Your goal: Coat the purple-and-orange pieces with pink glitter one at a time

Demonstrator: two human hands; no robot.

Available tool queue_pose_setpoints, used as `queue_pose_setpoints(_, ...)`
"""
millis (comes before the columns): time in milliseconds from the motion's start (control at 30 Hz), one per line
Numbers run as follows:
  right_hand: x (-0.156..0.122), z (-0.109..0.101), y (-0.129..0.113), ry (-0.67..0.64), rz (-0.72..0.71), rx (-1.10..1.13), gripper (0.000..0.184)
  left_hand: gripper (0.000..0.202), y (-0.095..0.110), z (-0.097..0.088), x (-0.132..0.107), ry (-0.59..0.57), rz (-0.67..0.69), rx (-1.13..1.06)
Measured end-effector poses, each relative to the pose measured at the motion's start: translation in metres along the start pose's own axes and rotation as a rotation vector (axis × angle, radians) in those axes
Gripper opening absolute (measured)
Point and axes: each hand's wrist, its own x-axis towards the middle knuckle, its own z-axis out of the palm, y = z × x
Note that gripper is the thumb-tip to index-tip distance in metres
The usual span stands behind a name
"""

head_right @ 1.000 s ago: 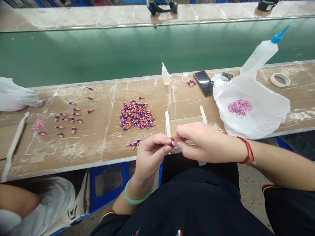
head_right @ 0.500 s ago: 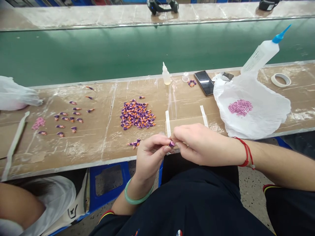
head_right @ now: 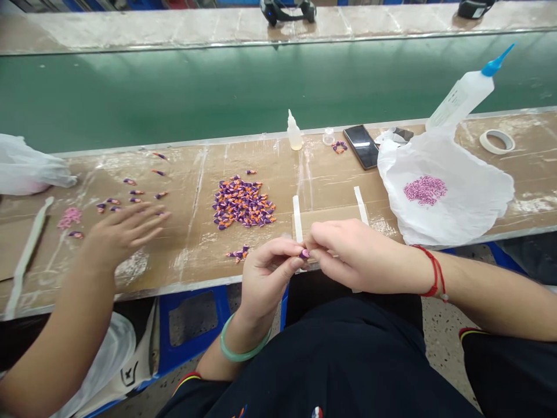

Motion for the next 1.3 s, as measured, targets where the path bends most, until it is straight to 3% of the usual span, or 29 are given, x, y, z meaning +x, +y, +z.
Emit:
queue_pose_setpoints(167, -0.003, 0.004, 0.002, 0.161, 0.045, 0.076, 0.012, 0.013, 0.002, 0.000, 0.000, 0.030, 0.007, 0.029)
queue_pose_setpoints(467, 0.001, 0.012, -0.001, 0.224, -0.044, 0.069, 0.011, 0.009, 0.005, 0.000, -0.001, 0.023, 0.049, 0.102)
queue_pose_setpoints(867, 0.006, 0.016, -0.004, 0.195, -0.093, -0.170, 0.015, 0.007, 0.006, -0.006, -0.004, 0.060, 0.047, 0.126)
queue_pose_setpoints(1067, 0.011, 0.025, 0.000, 0.182, -0.104, -0.178, 0.019, 0.018, -0.003, -0.007, -0.008, 0.052, -0.027, 0.113)
queue_pose_setpoints(1200, 0.005, 0.025, 0.013, 0.082, -0.111, -0.203, 0.015, 0.010, 0.000, -0.039, -0.014, 0.000, -0.045, 0.312)
queue_pose_setpoints(1300, -0.012, 0.012, 0.031, 0.156, -0.057, -0.233, 0.020, 0.008, 0.009, -0.087, -0.027, 0.167, -0.004, 0.702)
